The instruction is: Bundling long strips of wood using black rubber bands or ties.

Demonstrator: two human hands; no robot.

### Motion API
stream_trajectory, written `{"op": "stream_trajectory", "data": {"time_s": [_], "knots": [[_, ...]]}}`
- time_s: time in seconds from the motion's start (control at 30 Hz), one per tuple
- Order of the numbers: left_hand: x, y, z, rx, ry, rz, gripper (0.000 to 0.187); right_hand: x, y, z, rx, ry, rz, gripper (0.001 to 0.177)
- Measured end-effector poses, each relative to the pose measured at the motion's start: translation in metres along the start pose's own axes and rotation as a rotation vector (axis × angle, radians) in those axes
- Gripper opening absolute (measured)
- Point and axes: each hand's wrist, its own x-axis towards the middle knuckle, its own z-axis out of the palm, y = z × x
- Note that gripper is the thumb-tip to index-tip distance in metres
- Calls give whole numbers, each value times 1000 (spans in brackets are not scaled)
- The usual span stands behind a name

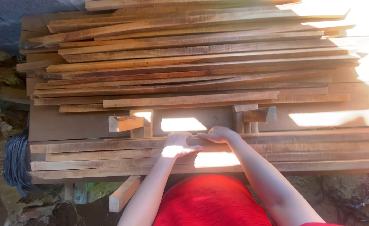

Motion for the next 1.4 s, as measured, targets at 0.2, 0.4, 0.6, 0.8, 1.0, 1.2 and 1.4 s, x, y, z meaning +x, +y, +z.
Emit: {"op": "stream_trajectory", "data": {"time_s": [0.2, 0.4, 0.6, 0.8, 1.0, 1.2, 1.4], "knots": [[0, 8, 3, 54, -14, -17, 75, 34, 32, 9, 60, -89, -64, 84], [-3, 13, 21, 95, 20, 52, 68, 39, 61, -14, -45, -186, 46, 86], [-13, 9, 51, 59, 245, 75, 67, 49, 66, -18, -46, -239, -13, 74], [-16, 15, 41, 45, 210, 56, 64, 14, 33, -46, 74, -295, 99, 63], [-16, 13, 52, 22, 291, 80, 64, 56, 55, -14, 80, -222, -45, 72], [-16, 19, 43, 39, 249, 46, 68, 73, 9, -7, 125, -219, -33, 81], [-14, 12, 54, 57, 289, 78, 66, 56, 32, -22, 32, -236, -1, 71]]}}
